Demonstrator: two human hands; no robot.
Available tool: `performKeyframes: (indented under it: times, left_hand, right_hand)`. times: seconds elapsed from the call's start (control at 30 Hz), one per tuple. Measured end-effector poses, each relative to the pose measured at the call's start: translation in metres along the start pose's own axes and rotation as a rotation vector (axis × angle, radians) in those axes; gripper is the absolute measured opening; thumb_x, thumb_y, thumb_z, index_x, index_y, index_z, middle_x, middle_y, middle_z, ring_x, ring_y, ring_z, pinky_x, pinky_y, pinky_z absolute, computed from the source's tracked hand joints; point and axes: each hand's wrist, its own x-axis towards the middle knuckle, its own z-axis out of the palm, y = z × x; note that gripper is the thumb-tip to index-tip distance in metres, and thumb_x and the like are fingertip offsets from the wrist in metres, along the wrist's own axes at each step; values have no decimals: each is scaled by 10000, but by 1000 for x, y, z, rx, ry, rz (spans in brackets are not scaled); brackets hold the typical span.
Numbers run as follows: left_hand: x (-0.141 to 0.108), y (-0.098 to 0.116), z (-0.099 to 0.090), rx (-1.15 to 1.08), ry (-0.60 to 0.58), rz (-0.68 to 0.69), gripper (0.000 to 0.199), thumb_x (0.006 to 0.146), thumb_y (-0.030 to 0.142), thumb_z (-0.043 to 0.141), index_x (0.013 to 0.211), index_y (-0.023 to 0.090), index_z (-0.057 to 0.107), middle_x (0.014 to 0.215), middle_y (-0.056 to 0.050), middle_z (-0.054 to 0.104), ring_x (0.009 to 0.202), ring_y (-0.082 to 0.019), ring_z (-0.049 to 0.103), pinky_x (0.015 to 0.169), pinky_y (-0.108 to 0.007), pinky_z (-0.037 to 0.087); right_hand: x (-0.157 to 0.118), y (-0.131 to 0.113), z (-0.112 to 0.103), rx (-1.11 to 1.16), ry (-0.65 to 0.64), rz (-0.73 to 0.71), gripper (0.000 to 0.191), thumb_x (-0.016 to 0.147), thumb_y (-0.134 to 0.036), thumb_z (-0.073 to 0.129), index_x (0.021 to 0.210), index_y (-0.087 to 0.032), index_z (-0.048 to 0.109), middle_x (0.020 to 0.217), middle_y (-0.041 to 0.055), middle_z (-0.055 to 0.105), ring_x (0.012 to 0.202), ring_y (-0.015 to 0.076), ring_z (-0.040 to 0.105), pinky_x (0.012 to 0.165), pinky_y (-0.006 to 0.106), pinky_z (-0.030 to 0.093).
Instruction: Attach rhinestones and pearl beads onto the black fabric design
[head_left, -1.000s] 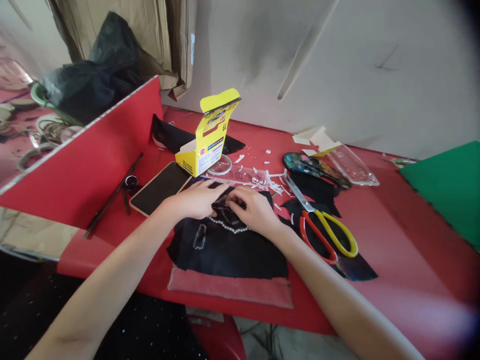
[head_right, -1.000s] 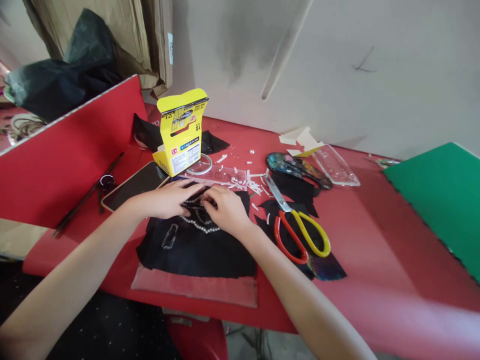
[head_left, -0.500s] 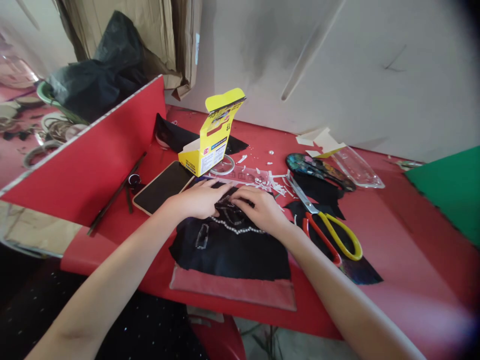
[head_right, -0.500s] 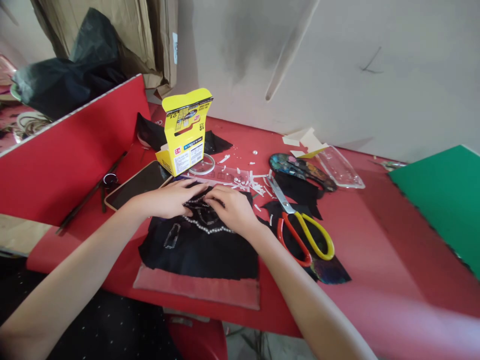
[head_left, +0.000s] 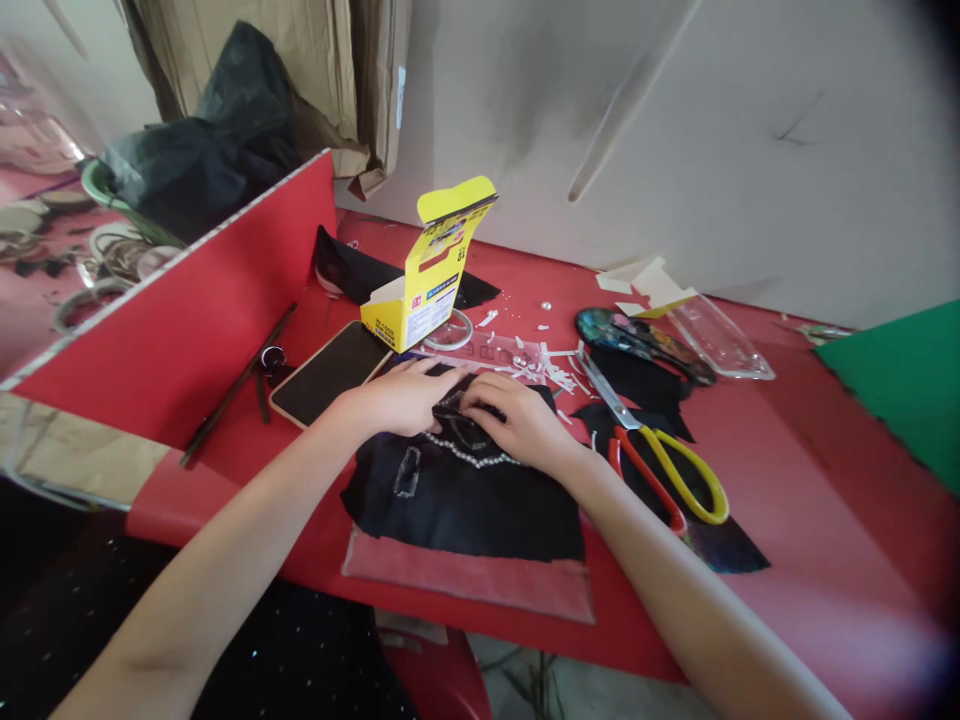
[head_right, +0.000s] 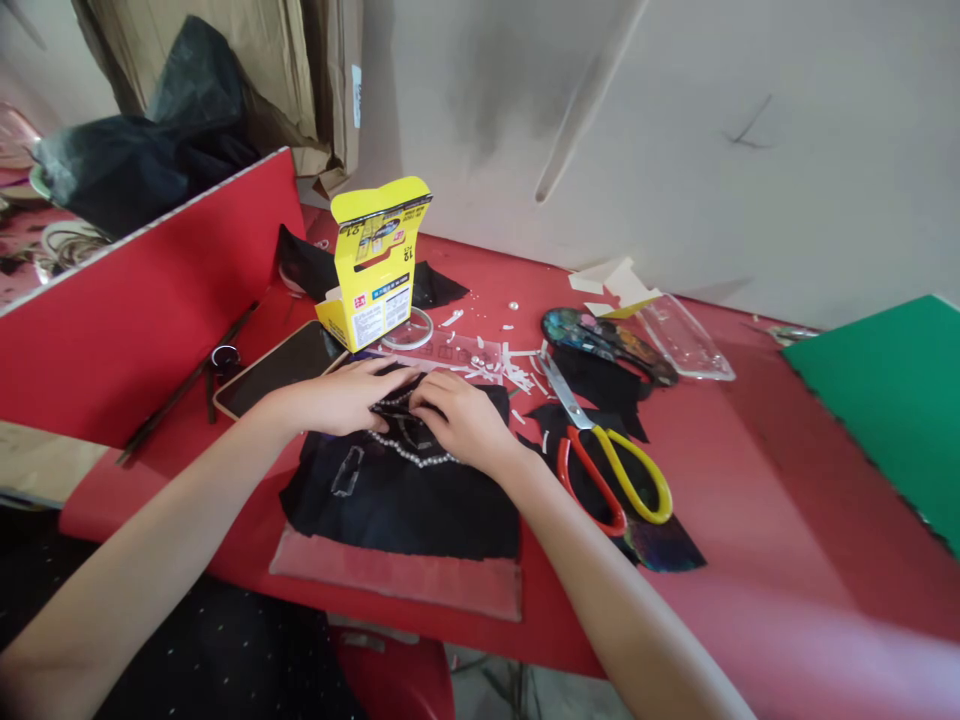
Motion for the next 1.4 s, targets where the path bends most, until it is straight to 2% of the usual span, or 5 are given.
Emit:
performKeyframes:
  times: [0.57,0.7,0.87,1.2,1.4]
  left_hand:
    - [3,-4,4,-20,7,-36,899,771,272,643,1535,251,169,1593,-139,233,1445,-339,258,1128,-435,301]
    - [0,1,0,-14,-8,-35,868,787,271,631,1532,220,189,1583,-153,254,1442,-331,270,1132,-433,300]
    - [1,0,1,-11,-19,-47,881,788,273,613,1538,221,154,1602,-161,189,1464,-330,211,1140,-440,279]
    - [2,-1,1,-15,-21,-43,895,770,270,630,1535,191,171,1611,-145,166,1466,-309,211,1148,-418,284]
    - [3,-2,2,-7,-27,-42,881,782,271,624,1533,185,172,1616,-152,136,1474,-311,185,1159,-417,260]
  right_hand:
    - [0,3,1,-49,-28,-84,238,899,-123,436,860,-180,663,900,77,691,860,207,602,788,356,488]
    - [0,8,-2,190,37,61,154,886,-208,517,819,-214,656,874,39,696,842,185,629,817,355,489]
    - [4,7,-3,468,154,327,61,830,-279,568,838,-219,565,800,8,621,734,158,599,706,316,491]
    - [11,-6,5,337,87,288,131,736,-139,592,684,-206,491,719,-18,533,662,133,476,640,284,386]
    - [10,-6,5,362,66,308,151,768,-191,595,696,-215,465,699,-26,520,650,140,471,641,290,384]
